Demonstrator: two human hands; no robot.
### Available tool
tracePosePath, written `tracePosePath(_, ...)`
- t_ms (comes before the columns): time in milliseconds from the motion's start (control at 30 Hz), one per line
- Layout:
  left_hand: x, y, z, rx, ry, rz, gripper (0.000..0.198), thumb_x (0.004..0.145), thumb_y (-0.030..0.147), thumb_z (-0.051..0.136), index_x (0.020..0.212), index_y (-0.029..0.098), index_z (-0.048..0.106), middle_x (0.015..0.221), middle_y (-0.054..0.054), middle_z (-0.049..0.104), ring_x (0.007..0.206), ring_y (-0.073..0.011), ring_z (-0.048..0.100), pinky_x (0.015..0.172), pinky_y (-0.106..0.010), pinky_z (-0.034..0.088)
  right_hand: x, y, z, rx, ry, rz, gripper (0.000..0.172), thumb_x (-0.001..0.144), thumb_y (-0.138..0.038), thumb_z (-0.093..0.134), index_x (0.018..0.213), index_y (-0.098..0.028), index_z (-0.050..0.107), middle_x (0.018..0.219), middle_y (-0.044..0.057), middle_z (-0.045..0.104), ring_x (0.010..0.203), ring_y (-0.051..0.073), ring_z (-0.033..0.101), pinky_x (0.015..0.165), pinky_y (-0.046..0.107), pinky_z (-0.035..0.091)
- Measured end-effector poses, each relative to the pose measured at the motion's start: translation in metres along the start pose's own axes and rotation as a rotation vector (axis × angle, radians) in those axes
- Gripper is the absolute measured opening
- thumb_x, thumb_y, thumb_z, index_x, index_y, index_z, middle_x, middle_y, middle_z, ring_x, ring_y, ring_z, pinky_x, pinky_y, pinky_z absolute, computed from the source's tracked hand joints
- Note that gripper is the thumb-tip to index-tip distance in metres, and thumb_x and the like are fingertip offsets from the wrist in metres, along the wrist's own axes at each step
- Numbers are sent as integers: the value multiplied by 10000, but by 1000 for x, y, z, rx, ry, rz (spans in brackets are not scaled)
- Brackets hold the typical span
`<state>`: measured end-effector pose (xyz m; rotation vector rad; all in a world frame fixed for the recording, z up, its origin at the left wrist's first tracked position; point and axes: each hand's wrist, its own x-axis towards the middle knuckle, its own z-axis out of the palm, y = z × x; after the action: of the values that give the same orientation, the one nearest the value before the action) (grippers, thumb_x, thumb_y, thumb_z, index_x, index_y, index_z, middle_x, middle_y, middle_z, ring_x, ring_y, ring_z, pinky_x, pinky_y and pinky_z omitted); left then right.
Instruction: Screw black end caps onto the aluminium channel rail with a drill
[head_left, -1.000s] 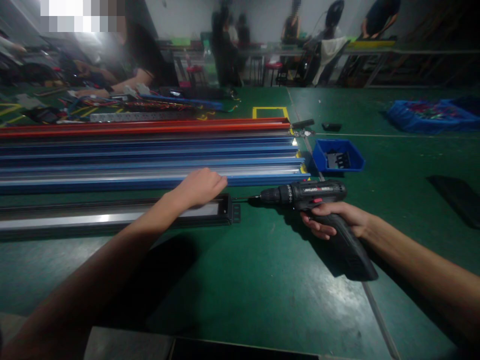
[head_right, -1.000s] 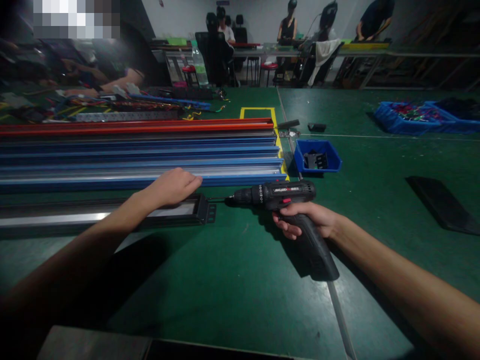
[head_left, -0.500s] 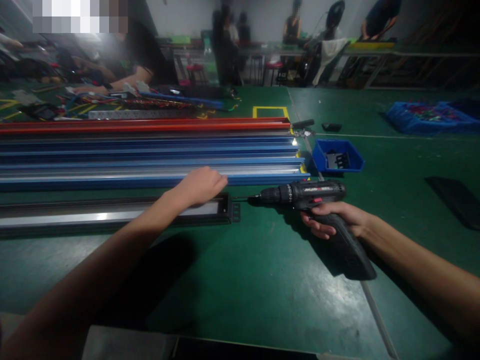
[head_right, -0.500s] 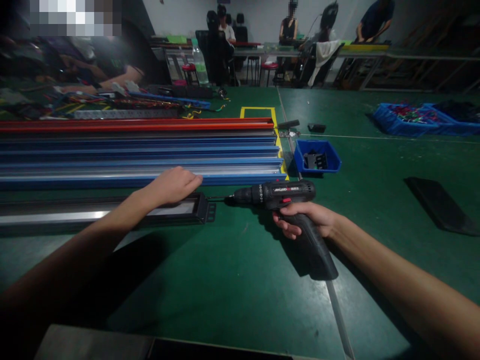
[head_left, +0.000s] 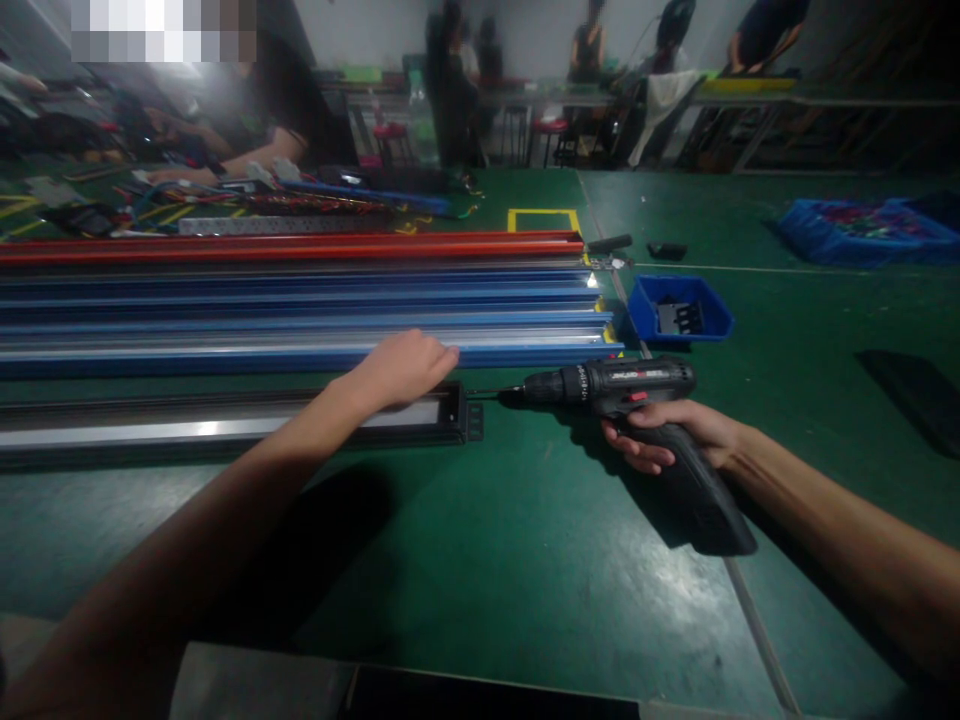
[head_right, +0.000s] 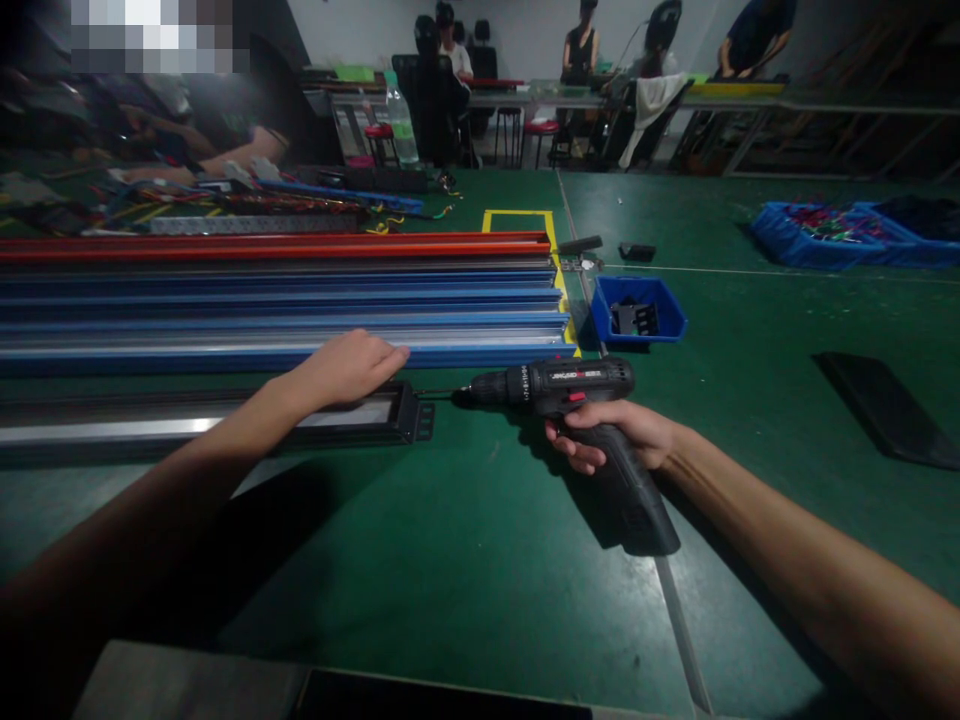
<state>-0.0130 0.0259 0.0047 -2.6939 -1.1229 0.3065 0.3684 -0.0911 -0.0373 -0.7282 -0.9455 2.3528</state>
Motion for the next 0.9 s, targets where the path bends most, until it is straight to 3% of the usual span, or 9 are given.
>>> tracePosePath(333, -1, -4, 1, -114, 0, -20, 670, 1122, 449, 184, 1083, 177, 795, 895, -140, 795, 780, -264, 717, 675, -339, 426, 0, -1, 2, -8, -16, 1, 261, 980, -275, 702, 1084, -36, 711, 879, 59, 646, 520, 48, 453, 612, 212, 545)
tracePosePath(900, -2, -3, -2, -154, -1, -39, 640, 1115, 444, 223, 1025, 181, 800, 873, -130, 790, 770, -268, 700, 675, -349, 423, -2, -1, 1, -27, -10, -13, 288, 987, -283, 684, 1119, -29, 721, 887, 71, 653, 520, 53, 450, 613, 219, 545)
